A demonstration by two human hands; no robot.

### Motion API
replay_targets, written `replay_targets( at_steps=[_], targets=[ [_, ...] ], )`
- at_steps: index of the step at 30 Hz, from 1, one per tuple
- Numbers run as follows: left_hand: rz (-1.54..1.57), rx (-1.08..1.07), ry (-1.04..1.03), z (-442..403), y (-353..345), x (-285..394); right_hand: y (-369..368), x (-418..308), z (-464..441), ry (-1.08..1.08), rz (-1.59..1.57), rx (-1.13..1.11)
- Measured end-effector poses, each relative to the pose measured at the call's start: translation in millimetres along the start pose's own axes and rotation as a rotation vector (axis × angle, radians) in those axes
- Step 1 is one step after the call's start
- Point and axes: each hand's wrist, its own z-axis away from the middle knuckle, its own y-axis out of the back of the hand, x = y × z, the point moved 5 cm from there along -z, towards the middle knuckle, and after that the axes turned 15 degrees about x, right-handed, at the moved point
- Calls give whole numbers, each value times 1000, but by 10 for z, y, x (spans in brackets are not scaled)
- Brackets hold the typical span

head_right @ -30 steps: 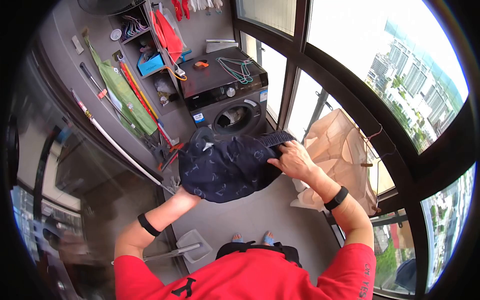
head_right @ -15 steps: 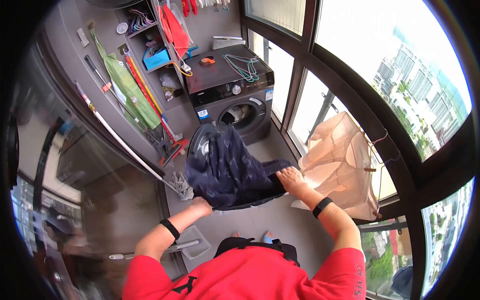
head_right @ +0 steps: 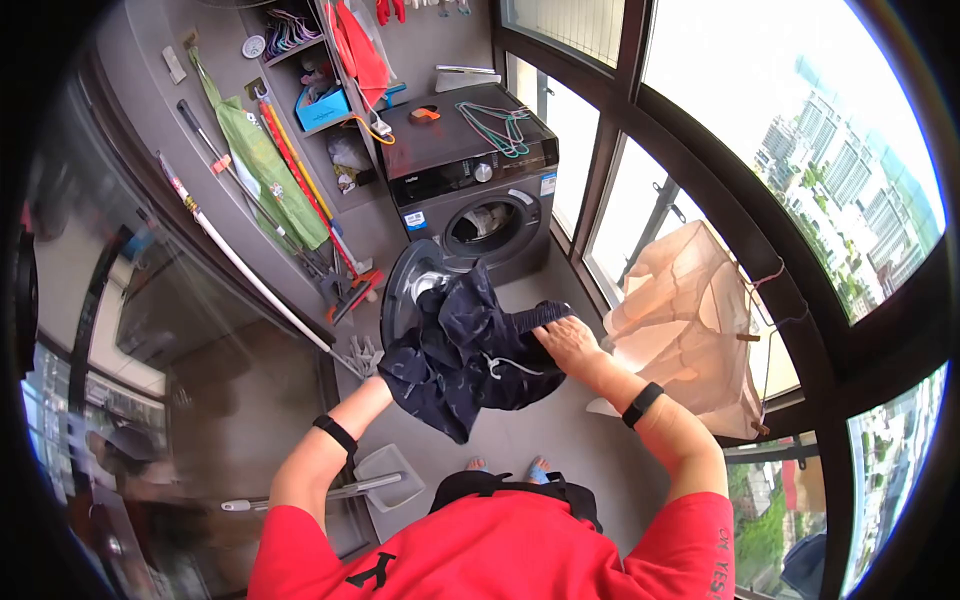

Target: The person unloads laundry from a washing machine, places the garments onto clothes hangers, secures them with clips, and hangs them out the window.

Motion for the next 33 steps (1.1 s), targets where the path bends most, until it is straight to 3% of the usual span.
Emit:
replay_targets(
  at_steps=[2, 4, 7, 8, 10, 11, 13, 14, 15, 16, 17, 18, 20, 21, 22, 23, 25, 26, 29, 32, 33],
  targets=[
    [158, 22, -58, 18, 230, 66, 173, -77, 32, 76, -10, 93],
    [271, -127, -217, 184, 22, 120, 202, -118, 137, 140, 5, 222],
    [324, -235, -474, 523, -311, 207, -387, -235, 513, 392, 46, -178],
    [332, -230, -520, 578, -327, 236, -305, -326, 558, 476, -59, -94],
    [334, -210, -522, 628, -373, 218, -314, -365, 611, 435, -205, -243],
    [352, -326, -116, 565, -312, 146, -173, -420, 548, 414, -277, -312],
    [25, -638, 268, 565, -143, 76, 24, -492, 485, 402, -360, -183],
    [11, -692, 198, 581, -49, 140, 84, -495, 498, 380, -451, -98],
    [201, -678, 168, 585, -119, 140, 148, -484, 509, 356, -538, -11],
    [391, -660, 139, 601, -228, 71, 105, -486, 551, 448, -413, -146],
    [579, -638, 111, 609, -267, 54, 25, -442, 556, 415, -362, -112],
    [840, -593, 244, 533, 252, 239, -81, -386, 549, 380, -310, -77],
    [1420, -445, 429, 483, 279, 117, -170, -208, 410, 209, -290, -31],
    [1707, -352, 522, 448, 330, 80, 54, -121, 251, 76, -400, 352],
    [1904, -251, 611, 434, 380, 61, 162, -13, 180, -167, -449, 510],
    [2041, -184, 562, 378, 517, 117, 303, 47, 144, -412, -494, 663],
    [2172, -83, 515, 283, 592, 170, 132, 62, 218, -838, -853, 756],
    [2161, -56, 526, 231, 598, 160, -188, 23, 292, -849, -1198, 819],
    [2158, -72, 602, 140, 542, 60, -149, -366, 229, -1061, -1414, 716],
    [2156, 52, 676, 98, 617, 58, 41, -675, 62, -941, -1661, 369],
    [2199, 53, 699, 94, 626, 57, 60, -766, -1, -891, -1715, 366]
  ],
)
